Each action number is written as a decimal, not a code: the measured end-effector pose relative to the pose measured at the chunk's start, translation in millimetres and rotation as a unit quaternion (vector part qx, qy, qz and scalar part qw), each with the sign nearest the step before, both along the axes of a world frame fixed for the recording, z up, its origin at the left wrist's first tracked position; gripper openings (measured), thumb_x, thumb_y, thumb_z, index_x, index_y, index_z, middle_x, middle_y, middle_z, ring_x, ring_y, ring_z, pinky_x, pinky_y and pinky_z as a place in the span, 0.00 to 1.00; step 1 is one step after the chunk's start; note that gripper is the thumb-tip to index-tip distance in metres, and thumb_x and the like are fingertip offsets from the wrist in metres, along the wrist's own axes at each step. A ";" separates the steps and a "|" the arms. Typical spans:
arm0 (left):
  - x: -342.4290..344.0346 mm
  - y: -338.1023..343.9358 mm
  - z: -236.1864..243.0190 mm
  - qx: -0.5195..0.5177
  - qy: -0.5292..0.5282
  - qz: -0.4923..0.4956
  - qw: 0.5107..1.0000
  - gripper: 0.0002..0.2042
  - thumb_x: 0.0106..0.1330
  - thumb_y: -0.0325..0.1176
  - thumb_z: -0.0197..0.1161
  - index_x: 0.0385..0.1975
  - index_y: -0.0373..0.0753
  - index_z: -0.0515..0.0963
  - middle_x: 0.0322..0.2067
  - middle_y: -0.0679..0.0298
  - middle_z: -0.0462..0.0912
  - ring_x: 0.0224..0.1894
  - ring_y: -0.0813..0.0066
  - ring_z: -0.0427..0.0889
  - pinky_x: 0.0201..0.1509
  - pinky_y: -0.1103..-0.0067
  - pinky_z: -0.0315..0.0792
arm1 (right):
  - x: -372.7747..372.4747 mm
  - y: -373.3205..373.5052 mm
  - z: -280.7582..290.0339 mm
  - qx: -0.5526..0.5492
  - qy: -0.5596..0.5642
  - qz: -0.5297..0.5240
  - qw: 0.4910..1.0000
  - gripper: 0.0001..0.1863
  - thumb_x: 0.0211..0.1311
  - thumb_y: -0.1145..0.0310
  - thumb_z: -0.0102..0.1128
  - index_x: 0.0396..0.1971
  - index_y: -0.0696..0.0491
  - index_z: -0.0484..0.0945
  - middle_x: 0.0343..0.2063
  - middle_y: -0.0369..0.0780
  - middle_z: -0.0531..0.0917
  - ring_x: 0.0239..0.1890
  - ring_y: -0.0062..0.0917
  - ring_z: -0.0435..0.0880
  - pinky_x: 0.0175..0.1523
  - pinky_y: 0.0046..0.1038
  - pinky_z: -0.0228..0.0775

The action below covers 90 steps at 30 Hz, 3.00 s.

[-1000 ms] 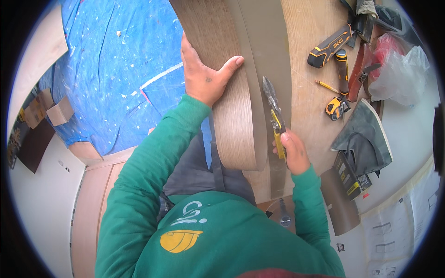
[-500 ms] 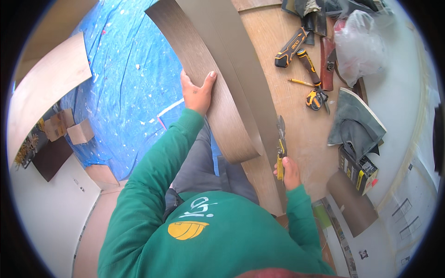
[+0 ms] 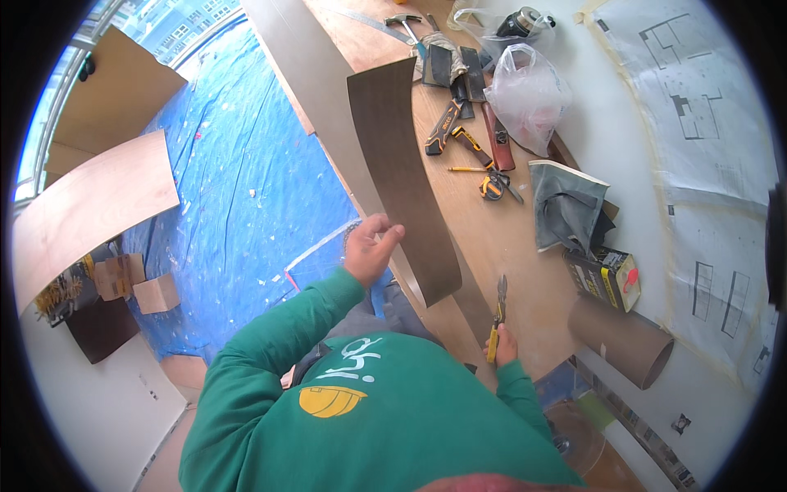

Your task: The person positions a long wood trim piece on a workbench, then uses tin snips to cut along its length. The person holds the trim with one hand and operates the snips with the other, completing a single cut segment.

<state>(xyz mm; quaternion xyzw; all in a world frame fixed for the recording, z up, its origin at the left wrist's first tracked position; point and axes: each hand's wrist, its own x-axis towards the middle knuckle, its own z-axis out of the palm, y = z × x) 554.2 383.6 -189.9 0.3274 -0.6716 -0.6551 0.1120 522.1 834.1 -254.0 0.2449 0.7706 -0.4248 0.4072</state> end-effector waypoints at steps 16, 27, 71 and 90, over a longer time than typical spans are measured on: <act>-7.4 -26.8 2.0 0.042 -0.015 -0.015 0.999 0.08 0.66 0.34 0.67 0.33 0.35 0.81 0.27 0.70 0.80 0.31 0.83 0.74 0.35 0.80 0.68 | 92.8 59.6 19.4 0.097 0.110 -0.006 0.989 0.34 0.67 0.36 0.53 0.40 0.59 0.79 0.21 0.43 0.77 0.16 0.31 0.77 0.22 0.34 0.75; 5.9 -162.7 -53.6 0.236 -0.017 0.231 0.944 0.28 0.65 0.44 0.67 0.61 0.37 0.70 0.55 0.59 0.79 0.55 0.63 0.79 0.58 0.67 0.73 | 96.0 -7.1 23.6 0.113 0.101 0.034 0.988 0.38 0.68 0.35 0.50 0.44 0.62 0.81 0.22 0.45 0.80 0.18 0.32 0.81 0.26 0.33 0.77; -61.8 -54.5 -47.0 -0.368 -0.134 -0.035 0.919 0.42 0.69 0.52 0.64 0.75 0.33 0.54 0.74 0.43 0.53 0.77 0.49 0.51 0.79 0.64 0.51 | 186.7 86.2 -38.5 0.086 0.032 -0.137 0.986 0.38 0.66 0.34 0.52 0.38 0.62 0.79 0.22 0.45 0.79 0.22 0.34 0.79 0.30 0.38 0.74; -26.8 -74.2 -76.0 -0.408 -0.113 -0.181 0.887 0.22 0.74 0.47 0.53 0.61 0.41 0.76 0.66 0.53 0.73 0.67 0.51 0.70 0.71 0.62 0.62 | 178.6 94.0 -61.8 0.057 0.027 -0.147 0.987 0.42 0.65 0.32 0.50 0.39 0.65 0.81 0.27 0.51 0.84 0.21 0.38 0.84 0.30 0.39 0.77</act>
